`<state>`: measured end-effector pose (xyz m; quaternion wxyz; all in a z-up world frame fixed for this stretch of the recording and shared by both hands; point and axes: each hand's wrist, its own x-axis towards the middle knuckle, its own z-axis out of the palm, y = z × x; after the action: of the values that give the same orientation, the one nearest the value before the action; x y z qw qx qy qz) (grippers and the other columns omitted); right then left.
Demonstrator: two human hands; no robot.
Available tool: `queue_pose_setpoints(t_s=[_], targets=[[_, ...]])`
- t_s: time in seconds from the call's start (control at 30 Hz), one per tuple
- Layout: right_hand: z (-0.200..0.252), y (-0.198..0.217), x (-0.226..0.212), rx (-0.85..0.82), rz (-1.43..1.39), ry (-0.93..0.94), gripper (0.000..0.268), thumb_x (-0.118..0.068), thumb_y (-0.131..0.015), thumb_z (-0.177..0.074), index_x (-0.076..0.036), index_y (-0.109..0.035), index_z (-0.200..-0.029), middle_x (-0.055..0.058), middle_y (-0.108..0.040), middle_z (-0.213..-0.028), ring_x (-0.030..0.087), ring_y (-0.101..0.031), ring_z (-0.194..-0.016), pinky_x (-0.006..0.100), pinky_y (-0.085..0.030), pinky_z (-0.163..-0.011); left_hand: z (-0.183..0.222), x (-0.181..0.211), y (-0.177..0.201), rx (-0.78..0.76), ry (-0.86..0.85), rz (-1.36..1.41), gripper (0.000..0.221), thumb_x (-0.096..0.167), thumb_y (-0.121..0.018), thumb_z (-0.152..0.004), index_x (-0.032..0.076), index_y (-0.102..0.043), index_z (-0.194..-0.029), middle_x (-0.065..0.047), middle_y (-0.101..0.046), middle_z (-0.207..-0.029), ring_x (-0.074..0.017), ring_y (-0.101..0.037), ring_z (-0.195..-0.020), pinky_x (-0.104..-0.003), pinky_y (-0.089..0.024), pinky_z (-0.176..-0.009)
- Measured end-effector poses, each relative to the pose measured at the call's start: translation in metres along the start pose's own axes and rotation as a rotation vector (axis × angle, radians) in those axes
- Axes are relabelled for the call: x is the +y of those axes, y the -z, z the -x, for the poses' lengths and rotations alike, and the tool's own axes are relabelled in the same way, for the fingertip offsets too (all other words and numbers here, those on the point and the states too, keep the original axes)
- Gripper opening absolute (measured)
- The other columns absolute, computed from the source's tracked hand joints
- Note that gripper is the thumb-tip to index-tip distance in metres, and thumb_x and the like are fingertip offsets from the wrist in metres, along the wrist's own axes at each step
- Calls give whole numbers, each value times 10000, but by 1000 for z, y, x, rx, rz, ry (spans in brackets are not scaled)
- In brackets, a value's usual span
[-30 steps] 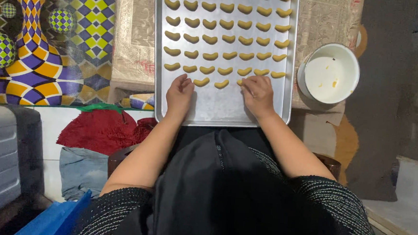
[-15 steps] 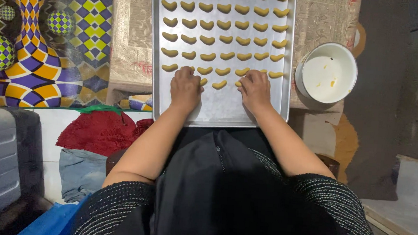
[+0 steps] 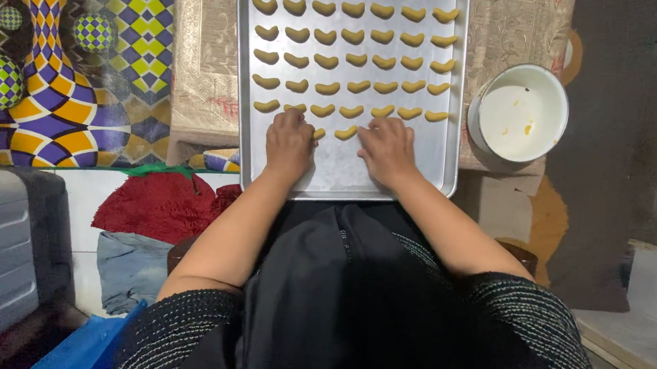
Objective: Shaping dough into small crescents on a baking sheet and placing the sheet into a commercial oven
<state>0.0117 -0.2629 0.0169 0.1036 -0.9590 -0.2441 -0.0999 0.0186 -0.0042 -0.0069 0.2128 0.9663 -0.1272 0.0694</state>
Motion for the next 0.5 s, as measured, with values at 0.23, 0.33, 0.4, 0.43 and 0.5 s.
queue_pose_setpoints(t_s=[0.23,0.33,0.4,0.43,0.5], targets=[[-31,-21,-19,-108,-81,8,264,-296,-792,-848,-190,-665,-1054,37,-559,-1151,335,-509,-1152,483,-408,-851,6,-1,3,-33,6,27,193,204,-860,-733,129,-713,-833,-58,-545,-1084,-368,-579,-1049,-436,-498,-766],[-30,-15,-22,-136,-70,7,206,-297,-781,-856,-168,-648,-944,32,-556,-1145,336,-509,-1151,476,-405,-846,8,-1,3,-33,-9,35,201,215,-863,-726,132,-713,-830,-58,-547,-1083,-365,-577,-1059,-435,-499,-775],[-27,-9,-26,-161,-74,3,202,-292,-782,-857,-158,-646,-923,36,-555,-1151,338,-511,-1150,468,-403,-829,8,-1,4,-32,-15,43,205,215,-866,-722,131,-711,-827,-58,-548,-1081,-365,-577,-1059,-435,-500,-777],[-23,-8,-28,-168,-72,8,181,-289,-775,-864,-172,-655,-933,28,-554,-1150,327,-502,-1146,460,-398,-824,8,2,7,-51,-11,45,193,207,-858,-734,130,-717,-842,-60,-545,-1093,-368,-577,-1064,-435,-503,-781],[-19,-6,-29,-176,-68,12,162,-286,-768,-871,-186,-665,-943,21,-554,-1149,316,-494,-1143,453,-394,-818,8,5,10,-70,-8,48,183,199,-851,-747,129,-723,-857,-62,-541,-1105,-372,-578,-1069,-435,-506,-786]])
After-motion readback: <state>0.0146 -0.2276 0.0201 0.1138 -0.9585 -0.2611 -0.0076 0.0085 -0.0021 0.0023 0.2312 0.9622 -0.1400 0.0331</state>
